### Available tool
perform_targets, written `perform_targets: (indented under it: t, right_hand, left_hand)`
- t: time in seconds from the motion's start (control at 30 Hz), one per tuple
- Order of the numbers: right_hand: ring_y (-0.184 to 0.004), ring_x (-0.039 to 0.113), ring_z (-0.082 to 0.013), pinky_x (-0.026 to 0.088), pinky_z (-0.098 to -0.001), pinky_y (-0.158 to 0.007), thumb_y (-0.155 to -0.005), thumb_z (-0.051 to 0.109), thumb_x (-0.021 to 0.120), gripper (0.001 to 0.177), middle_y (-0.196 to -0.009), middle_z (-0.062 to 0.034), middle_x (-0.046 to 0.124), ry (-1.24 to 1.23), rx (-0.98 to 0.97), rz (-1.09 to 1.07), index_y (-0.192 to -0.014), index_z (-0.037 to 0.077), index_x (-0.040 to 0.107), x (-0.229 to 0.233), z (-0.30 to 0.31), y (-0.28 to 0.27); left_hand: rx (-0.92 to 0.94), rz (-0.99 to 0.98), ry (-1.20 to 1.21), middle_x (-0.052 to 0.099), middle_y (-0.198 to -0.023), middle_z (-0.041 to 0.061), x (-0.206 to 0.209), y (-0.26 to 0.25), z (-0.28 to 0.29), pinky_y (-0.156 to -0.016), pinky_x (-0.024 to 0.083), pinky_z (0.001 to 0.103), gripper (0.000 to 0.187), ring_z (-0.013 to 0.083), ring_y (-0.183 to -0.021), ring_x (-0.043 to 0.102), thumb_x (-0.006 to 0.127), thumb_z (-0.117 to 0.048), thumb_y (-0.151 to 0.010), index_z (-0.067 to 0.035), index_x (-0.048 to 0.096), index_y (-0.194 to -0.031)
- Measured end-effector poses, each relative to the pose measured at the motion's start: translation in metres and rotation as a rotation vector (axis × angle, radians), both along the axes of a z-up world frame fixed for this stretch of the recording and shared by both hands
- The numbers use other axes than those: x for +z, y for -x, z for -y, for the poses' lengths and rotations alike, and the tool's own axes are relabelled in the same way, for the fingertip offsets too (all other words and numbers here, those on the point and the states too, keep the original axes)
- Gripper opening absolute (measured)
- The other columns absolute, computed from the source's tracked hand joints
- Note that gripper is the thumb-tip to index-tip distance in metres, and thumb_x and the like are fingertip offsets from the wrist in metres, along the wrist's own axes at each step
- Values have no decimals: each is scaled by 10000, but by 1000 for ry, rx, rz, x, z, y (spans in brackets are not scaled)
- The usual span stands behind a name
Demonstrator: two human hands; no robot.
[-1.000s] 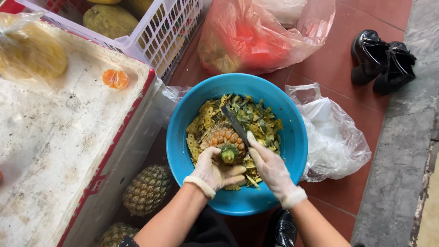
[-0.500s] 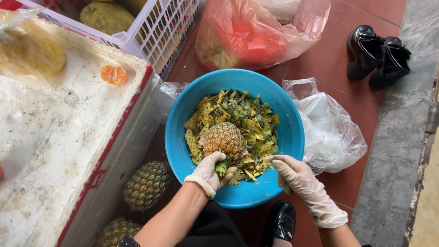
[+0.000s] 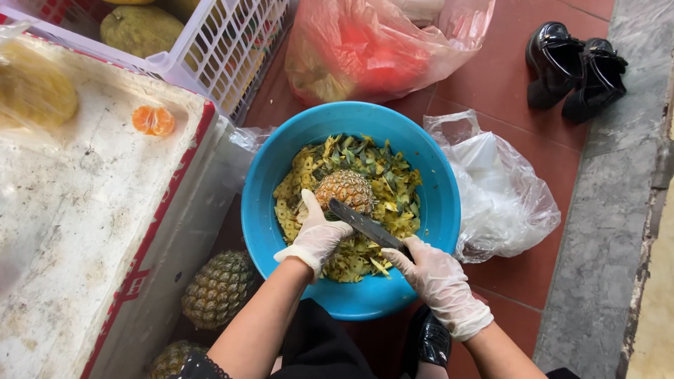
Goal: Peeling a pineapple and removing its eyes with a knife over a bowl.
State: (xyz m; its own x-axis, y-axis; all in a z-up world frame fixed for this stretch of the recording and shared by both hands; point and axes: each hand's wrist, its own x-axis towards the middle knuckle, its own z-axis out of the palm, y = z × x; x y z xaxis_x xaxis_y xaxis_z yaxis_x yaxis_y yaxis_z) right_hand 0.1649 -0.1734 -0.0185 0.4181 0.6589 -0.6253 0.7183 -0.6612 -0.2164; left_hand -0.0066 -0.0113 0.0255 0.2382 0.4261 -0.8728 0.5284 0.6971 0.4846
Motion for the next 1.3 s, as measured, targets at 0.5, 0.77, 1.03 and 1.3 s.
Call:
perform_targets:
  t: [0.5,0.77,1.03,1.3]
  right_hand:
    - [-1040,741,-386,554,-536,-997,-881,877,479,764,-1023,-176,774,6,-180,-151,-1209,215,676,11,-23,-18]
    - [-1354,593,-403,461,-555,-1177,-997,518,506,834,-1454,-220,607,119,-155,49,-1688,352,69,25,-42,-45]
    - [-1034,745,-416,620,-556,-894,-850,538,783,958,-1252,-301,674,-82,-400,-356,-1666,362,315,86,-85,9]
    - [-1319,525,-592,515,-668,-967,-739,671,774,1251,-1589,-423,277,-156,-906,-713,-1703,274,82,47,-99,61]
  left_hand:
    - [-460,-207,-162,536,-1475,286,62,-5,-16,-1195,413,515,1227,414,-1434,514,705,-323,-840,-51,-183,-1642]
    - [-484,-216,-167,559,-1470,259,49,2,-15,-1192,418,505,1190,390,-1428,533,669,-354,-863,-71,-172,-1657]
    - [-237,22,-79,676,-1221,276,-31,13,-7,-870,637,535,1347,391,-839,792,815,-547,-736,-210,-80,-1684]
    - [-37,325,102,516,-1448,339,-22,31,6,-867,615,520,936,459,-1186,662,645,-342,-896,-350,147,-1688]
